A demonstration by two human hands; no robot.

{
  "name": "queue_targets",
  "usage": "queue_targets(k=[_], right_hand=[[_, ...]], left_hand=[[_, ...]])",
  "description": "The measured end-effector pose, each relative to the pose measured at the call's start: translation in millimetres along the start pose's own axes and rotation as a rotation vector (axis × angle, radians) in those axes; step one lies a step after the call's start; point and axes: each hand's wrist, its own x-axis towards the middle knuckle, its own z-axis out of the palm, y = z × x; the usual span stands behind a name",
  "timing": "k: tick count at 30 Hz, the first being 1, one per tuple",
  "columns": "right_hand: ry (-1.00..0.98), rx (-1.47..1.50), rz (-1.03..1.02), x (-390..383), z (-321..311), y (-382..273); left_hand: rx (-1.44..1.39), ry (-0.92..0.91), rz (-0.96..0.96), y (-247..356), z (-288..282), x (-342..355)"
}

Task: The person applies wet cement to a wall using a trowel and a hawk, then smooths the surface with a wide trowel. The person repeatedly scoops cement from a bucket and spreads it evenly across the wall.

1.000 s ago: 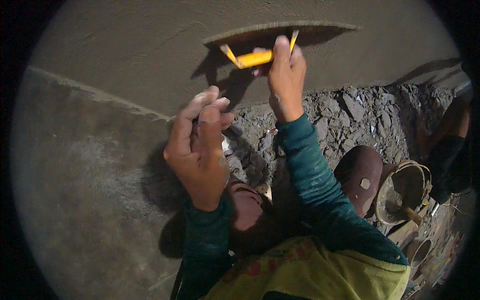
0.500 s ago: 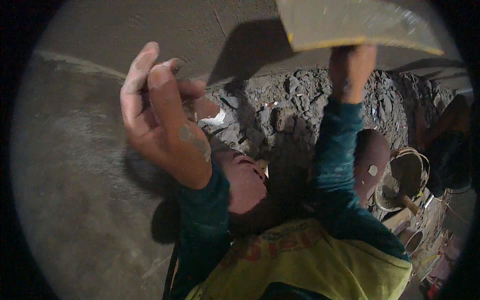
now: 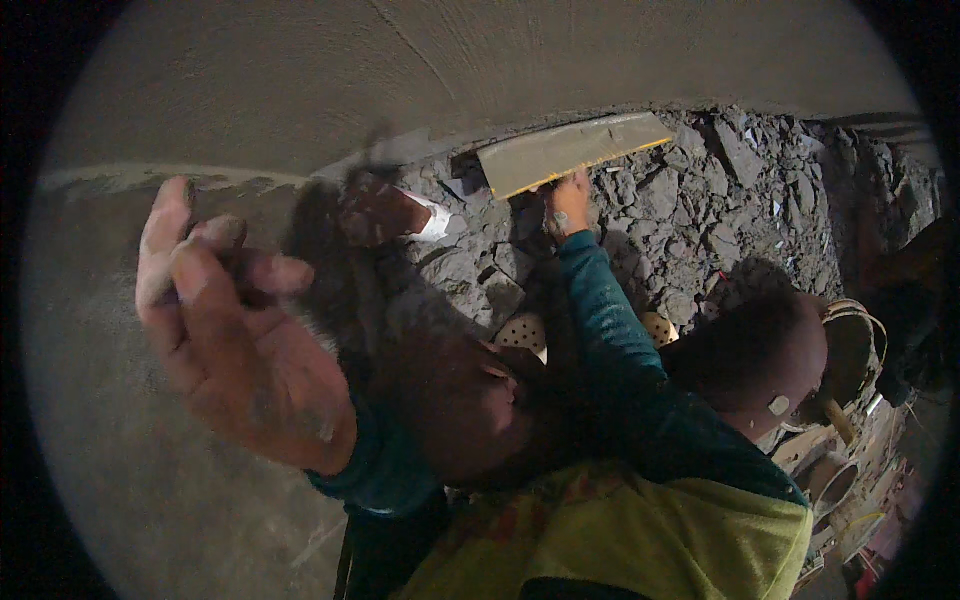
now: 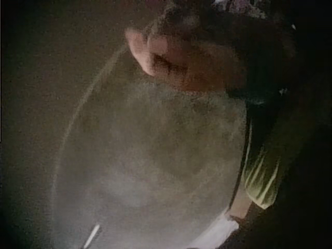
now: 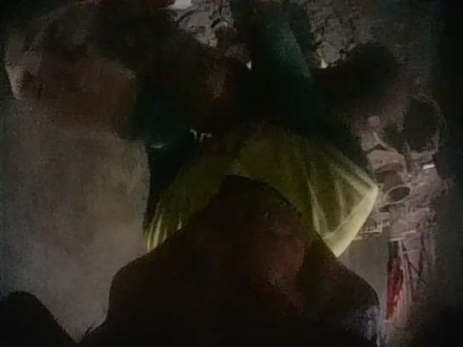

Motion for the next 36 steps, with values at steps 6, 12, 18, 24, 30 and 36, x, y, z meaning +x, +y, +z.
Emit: queue_targets(k=[6,12,18,24,30,36], right_hand=[[-0.037,-0.062,-0.117,10,37,-34],[0.065,0.119,-0.051,-4,86,-117],[0.092,-0.021,-0.165,-18,135,-243],[-0.051,-0.135,-0.486,-34,165,-379],[-0.055,0.245,-0.742,-43,125,-432],[0.221,0.382,-0.408,-43,84,-327]], left_hand=[[0.05,-0.152,0.171,-2,-2,-9],[0.065,-0.172,0.106,5,-5,-9],[0.174,-0.227,0.322,3,-6,-11],[0.042,-0.147,0.101,9,-10,-8],[-0.089,0.024,-0.132,16,-6,-1],[-0.13,0.028,-0.06,14,5,-2]])
